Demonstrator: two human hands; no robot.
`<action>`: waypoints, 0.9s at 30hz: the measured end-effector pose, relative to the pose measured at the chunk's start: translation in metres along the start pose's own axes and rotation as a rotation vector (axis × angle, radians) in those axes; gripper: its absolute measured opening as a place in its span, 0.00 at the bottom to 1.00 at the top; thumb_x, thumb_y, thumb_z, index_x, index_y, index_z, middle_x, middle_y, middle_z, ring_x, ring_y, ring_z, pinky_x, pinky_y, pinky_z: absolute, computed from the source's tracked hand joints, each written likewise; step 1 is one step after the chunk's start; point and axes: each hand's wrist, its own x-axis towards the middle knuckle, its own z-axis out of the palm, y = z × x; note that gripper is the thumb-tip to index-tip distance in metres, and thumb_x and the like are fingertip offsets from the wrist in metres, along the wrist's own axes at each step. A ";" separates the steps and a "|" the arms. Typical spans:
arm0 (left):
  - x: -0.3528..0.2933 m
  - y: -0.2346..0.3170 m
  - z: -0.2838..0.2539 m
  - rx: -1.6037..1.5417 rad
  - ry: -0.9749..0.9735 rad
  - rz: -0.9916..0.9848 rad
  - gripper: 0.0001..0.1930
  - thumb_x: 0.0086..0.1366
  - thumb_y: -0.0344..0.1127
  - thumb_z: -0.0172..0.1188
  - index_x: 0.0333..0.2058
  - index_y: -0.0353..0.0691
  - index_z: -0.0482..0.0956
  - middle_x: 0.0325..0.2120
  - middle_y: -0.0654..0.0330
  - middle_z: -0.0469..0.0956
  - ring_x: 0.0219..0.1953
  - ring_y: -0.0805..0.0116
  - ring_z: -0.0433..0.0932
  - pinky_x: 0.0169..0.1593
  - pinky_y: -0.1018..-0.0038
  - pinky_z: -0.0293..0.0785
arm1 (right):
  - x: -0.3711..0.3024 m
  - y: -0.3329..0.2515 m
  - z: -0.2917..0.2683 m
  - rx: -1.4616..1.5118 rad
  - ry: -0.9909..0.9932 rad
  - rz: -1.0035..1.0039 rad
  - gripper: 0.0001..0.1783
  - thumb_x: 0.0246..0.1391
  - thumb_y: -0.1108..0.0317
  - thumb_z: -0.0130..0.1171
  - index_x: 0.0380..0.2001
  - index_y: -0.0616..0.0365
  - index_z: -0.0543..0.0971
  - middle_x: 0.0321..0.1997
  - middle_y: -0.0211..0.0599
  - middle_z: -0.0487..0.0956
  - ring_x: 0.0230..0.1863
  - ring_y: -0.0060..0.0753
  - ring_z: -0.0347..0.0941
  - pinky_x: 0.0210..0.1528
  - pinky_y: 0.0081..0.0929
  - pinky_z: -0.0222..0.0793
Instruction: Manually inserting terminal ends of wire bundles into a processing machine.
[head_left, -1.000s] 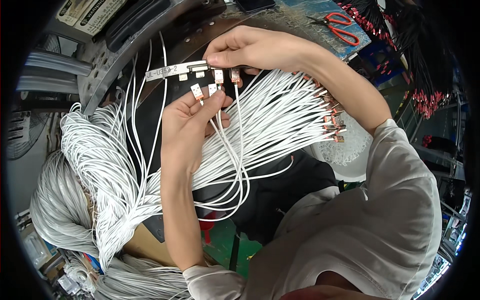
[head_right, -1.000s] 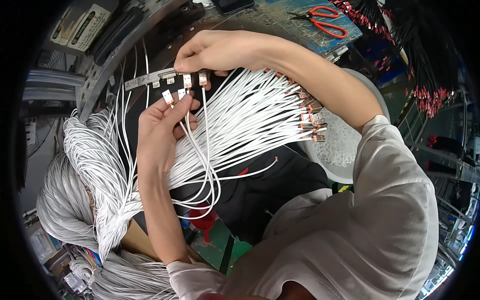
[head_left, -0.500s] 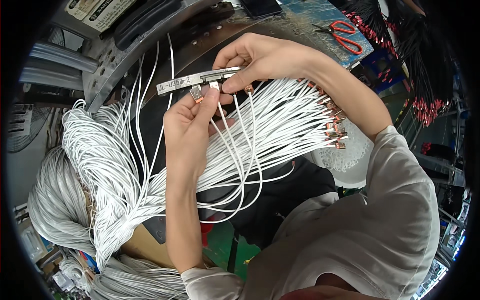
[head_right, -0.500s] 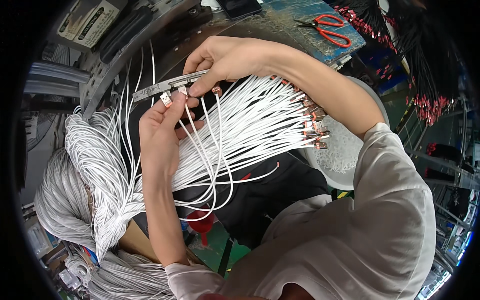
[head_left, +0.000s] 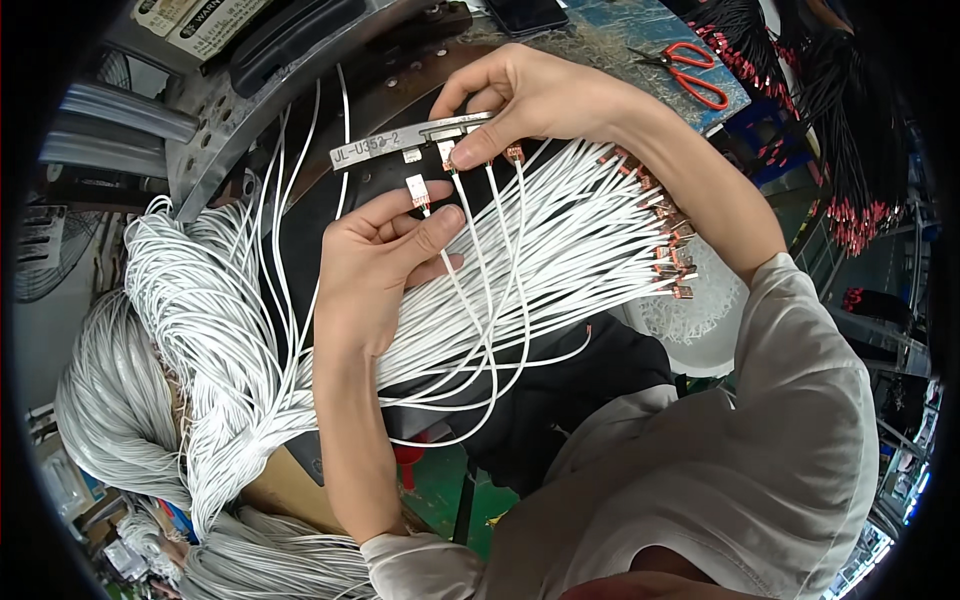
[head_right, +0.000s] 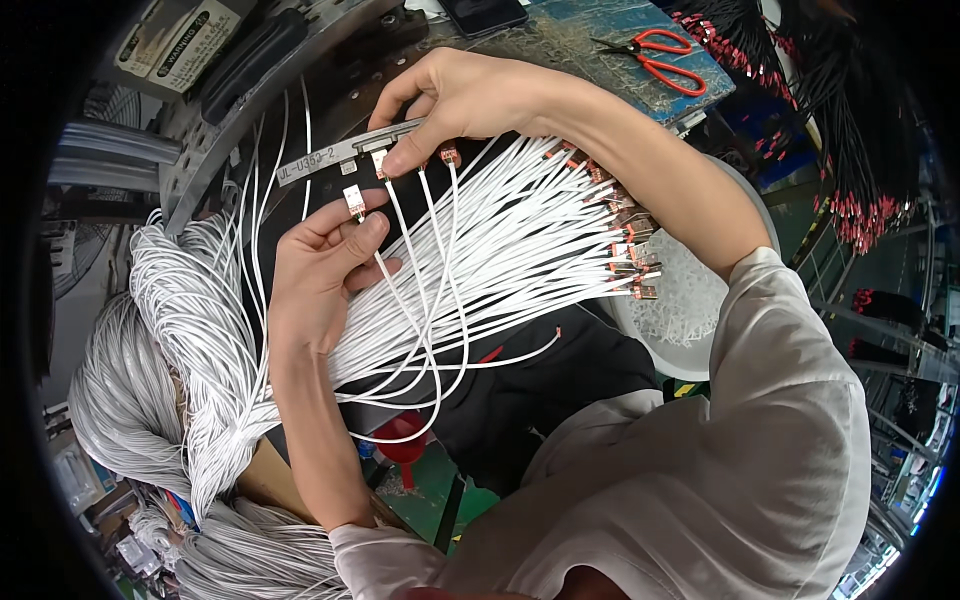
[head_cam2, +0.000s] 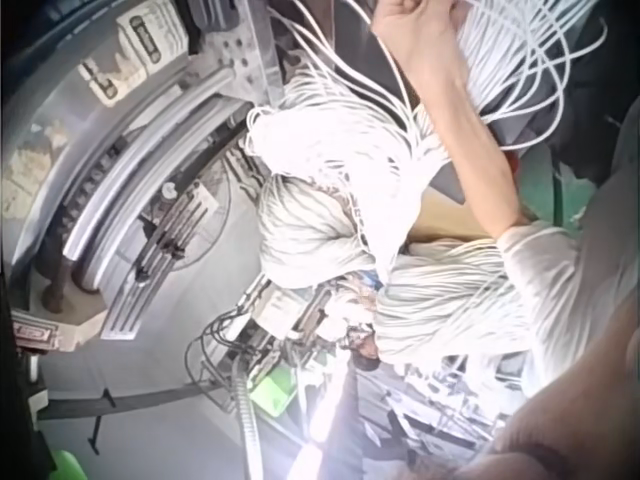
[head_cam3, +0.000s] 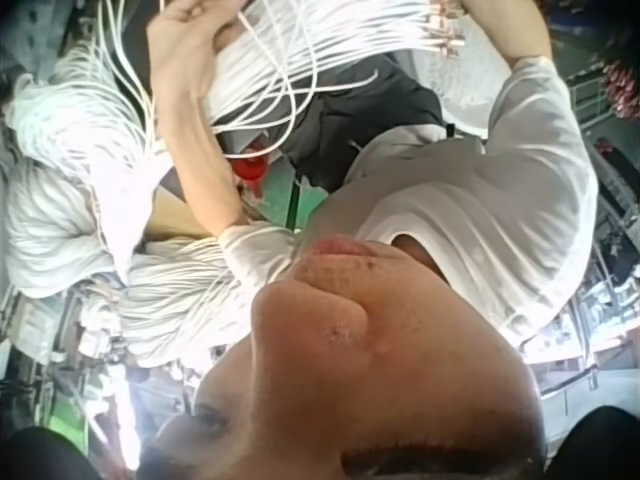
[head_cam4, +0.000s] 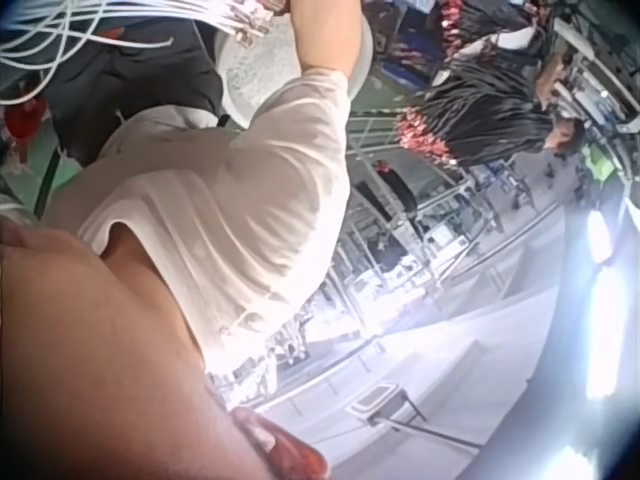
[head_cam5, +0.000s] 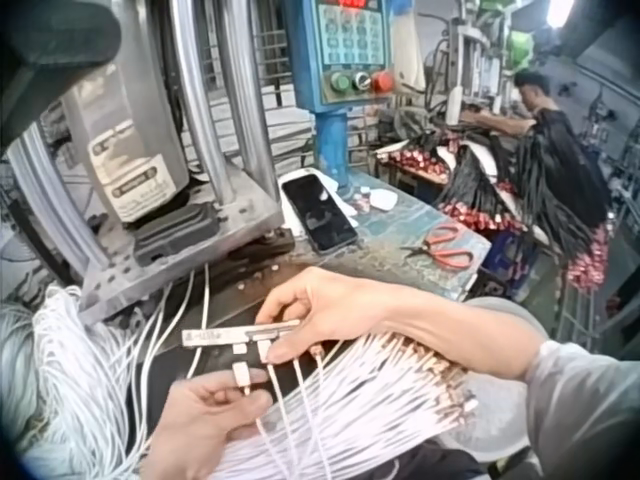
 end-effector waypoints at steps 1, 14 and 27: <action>0.001 0.001 0.001 0.000 0.004 -0.002 0.17 0.62 0.28 0.68 0.49 0.28 0.80 0.29 0.61 0.82 0.29 0.79 0.80 0.36 0.79 0.84 | 0.000 0.000 0.000 -0.011 -0.017 -0.003 0.19 0.50 0.71 0.72 0.45 0.67 0.80 0.28 0.31 0.83 0.25 0.13 0.74 0.25 0.13 0.68; 0.005 0.018 0.001 0.574 0.195 0.084 0.14 0.63 0.38 0.68 0.40 0.32 0.85 0.24 0.63 0.81 0.25 0.78 0.77 0.28 0.75 0.75 | 0.029 -0.015 -0.030 -0.502 -0.168 0.040 0.25 0.46 0.72 0.73 0.49 0.70 0.79 0.35 0.36 0.82 0.33 0.22 0.78 0.33 0.20 0.72; 0.058 0.015 -0.023 1.578 0.676 1.136 0.17 0.61 0.41 0.65 0.44 0.36 0.81 0.45 0.51 0.77 0.47 0.54 0.75 0.48 0.56 0.71 | 0.104 0.014 -0.060 -1.359 0.252 -0.479 0.20 0.61 0.59 0.59 0.52 0.60 0.79 0.50 0.48 0.78 0.55 0.52 0.73 0.56 0.35 0.69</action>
